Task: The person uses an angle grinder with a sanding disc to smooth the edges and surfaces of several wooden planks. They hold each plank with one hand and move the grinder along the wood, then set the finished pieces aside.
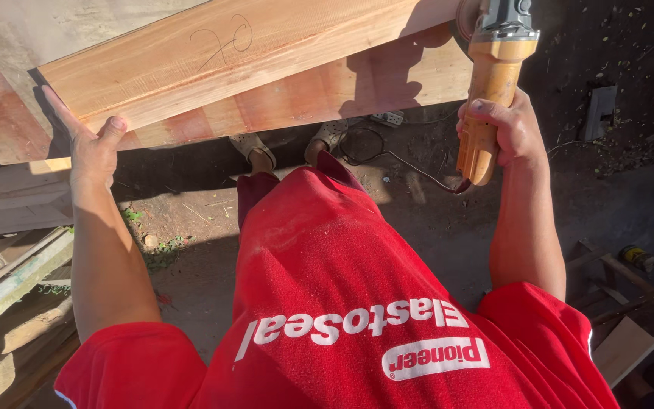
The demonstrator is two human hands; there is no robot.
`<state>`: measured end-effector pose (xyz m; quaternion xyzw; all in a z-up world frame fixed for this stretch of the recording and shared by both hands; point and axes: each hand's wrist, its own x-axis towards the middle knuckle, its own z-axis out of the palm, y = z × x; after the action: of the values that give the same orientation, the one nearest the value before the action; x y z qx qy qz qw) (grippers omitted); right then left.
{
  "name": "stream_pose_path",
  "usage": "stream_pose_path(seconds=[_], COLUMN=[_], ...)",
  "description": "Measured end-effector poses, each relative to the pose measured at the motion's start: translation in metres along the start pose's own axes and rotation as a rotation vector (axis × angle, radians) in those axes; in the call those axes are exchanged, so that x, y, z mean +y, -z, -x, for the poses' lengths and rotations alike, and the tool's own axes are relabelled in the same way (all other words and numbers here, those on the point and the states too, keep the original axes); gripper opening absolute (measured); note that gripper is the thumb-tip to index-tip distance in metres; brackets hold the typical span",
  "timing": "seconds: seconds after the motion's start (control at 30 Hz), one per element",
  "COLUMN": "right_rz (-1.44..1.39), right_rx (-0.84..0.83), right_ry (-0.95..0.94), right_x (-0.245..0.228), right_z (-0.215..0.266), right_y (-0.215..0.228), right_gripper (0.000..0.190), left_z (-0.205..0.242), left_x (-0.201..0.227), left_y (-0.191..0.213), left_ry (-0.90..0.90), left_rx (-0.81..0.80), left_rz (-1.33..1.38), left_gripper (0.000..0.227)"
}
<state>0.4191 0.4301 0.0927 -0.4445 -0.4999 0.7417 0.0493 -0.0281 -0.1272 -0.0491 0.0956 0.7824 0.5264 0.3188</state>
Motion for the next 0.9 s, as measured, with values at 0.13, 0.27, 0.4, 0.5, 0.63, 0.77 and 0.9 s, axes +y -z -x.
stream_pose_path(seconds=[0.13,0.27,0.4,0.5,0.63,0.77,0.9], right_rz=[0.071,0.160,0.244,0.289,0.342,0.459,0.454], right_rx=[-0.078,-0.289,-0.460,-0.540,-0.587,-0.579,-0.583], right_ry=[-0.040,-0.087,-0.114,-0.085,-0.048,-0.015,0.027], right_x=[0.015,0.039,0.050,0.047,0.052,0.063,0.069], right_z=[0.006,0.011,0.015,0.013,0.002,-0.005,-0.008], right_y=[-0.052,-0.142,-0.240,-0.304,-0.382,-0.447,-0.487], right_gripper=[0.037,0.040,0.050,0.051,0.049,0.049,0.052], left_z=[0.004,-0.003,0.006,-0.009,-0.033,-0.062,-0.085], left_x=[-0.005,0.005,0.037,0.057,0.047,0.000,-0.033], left_y=[-0.001,0.004,0.037,0.050,0.065,0.064,0.063], left_ry=[-0.091,-0.139,-0.131,-0.182,-0.226,-0.278,-0.402], left_rx=[0.002,0.075,0.042,-0.080,-0.209,-0.339,-0.263], left_rz=[-0.073,-0.679,-0.728,-0.680,-0.734,-0.877,-0.979], left_gripper=[0.112,0.112,0.111,0.120,0.122,0.111,0.093])
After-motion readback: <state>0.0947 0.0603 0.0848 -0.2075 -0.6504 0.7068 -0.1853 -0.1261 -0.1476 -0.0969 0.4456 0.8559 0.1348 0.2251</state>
